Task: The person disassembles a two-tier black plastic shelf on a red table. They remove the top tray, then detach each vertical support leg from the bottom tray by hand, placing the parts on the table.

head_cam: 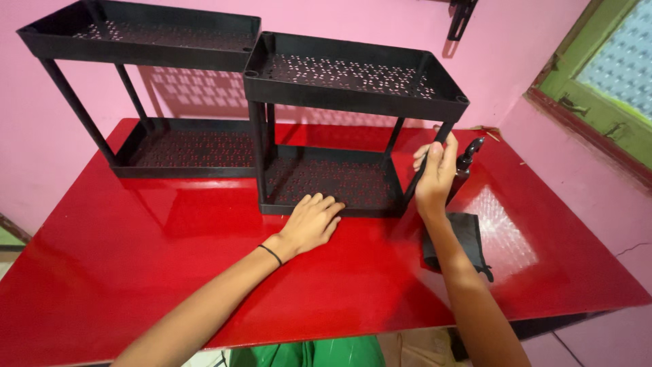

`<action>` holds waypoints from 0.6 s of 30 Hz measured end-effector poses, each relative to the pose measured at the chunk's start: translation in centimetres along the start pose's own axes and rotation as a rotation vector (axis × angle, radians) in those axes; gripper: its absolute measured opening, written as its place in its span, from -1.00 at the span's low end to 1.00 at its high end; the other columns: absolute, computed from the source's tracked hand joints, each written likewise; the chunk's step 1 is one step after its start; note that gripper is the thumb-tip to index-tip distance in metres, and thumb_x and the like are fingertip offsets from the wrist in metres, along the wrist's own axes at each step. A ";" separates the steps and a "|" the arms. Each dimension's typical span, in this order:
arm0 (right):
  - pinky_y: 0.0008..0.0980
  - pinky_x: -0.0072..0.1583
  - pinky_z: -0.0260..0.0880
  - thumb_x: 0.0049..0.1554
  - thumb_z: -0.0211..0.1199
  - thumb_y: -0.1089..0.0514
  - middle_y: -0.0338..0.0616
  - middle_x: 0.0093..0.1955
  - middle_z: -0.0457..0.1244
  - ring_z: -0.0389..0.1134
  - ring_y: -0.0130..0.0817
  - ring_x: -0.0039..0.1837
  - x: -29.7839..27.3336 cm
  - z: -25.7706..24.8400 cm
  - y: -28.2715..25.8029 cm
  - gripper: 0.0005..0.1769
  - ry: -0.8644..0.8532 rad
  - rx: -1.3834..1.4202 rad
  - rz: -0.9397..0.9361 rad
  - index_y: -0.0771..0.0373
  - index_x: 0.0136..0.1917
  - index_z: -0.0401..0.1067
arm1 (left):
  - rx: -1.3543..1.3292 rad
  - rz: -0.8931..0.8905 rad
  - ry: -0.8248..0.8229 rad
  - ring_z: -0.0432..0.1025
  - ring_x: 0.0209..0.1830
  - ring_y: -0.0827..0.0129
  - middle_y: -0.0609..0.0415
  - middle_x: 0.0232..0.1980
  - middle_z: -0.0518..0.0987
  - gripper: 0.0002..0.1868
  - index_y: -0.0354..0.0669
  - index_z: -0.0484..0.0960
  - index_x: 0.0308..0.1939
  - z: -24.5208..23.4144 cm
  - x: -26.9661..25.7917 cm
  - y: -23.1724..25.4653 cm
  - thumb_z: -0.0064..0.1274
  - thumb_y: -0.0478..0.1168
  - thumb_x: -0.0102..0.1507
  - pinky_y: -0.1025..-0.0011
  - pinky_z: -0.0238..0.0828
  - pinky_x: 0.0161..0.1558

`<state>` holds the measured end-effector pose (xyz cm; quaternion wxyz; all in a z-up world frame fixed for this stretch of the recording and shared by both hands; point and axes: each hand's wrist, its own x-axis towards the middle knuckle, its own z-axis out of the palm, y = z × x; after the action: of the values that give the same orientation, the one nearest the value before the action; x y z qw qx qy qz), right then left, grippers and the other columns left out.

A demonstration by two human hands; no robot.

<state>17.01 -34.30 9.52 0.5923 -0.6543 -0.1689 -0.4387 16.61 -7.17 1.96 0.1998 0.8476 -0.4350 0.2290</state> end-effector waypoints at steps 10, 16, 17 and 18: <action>-0.43 0.14 0.36 0.51 -0.12 0.15 -0.08 0.02 0.31 0.35 -0.40 0.05 -0.3 -0.5 -2.0 -0.70 -0.064 -0.082 -0.100 0.39 0.37 0.20 | 0.032 0.028 -0.043 0.32 -0.01 0.11 -0.04 0.03 0.47 -0.45 -0.28 0.43 0.36 -1.8 -2.0 1.4 0.02 -0.18 0.29 0.18 0.22 0.02; -0.30 0.23 0.49 0.45 -0.12 0.16 -0.01 0.10 0.33 0.43 -0.29 0.16 1.7 -0.2 -3.1 -0.76 -0.042 0.166 -0.055 0.38 0.23 0.23 | 0.057 0.125 0.164 0.33 0.18 0.11 -0.09 0.17 0.47 -0.47 -0.27 0.45 0.31 -3.5 -1.1 2.9 0.05 -0.14 0.28 0.16 0.17 0.16; -0.30 0.19 0.50 0.45 -0.12 0.16 -0.01 0.08 0.33 0.44 -0.30 0.13 2.0 0.1 -3.0 -0.77 -0.015 0.196 -0.032 0.38 0.19 0.24 | 0.057 0.154 0.178 0.33 0.19 0.11 -0.09 0.17 0.47 -0.48 -0.26 0.46 0.30 -3.9 -0.8 3.4 0.06 -0.14 0.28 0.14 0.17 0.18; -0.31 0.14 0.52 0.46 -0.12 0.15 -0.01 0.07 0.33 0.44 -0.30 0.11 2.4 0.5 -3.0 -0.77 0.008 0.229 -0.013 0.37 0.16 0.25 | 0.062 0.183 0.197 0.33 0.20 0.11 -0.08 0.17 0.47 -0.49 -0.25 0.47 0.30 -4.3 -0.1 4.1 0.07 -0.15 0.29 0.12 0.17 0.20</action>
<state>16.30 -33.87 13.25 0.6610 -0.5794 -0.2198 -0.4231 12.23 -7.09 5.99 0.1938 0.7836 -0.4814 0.3417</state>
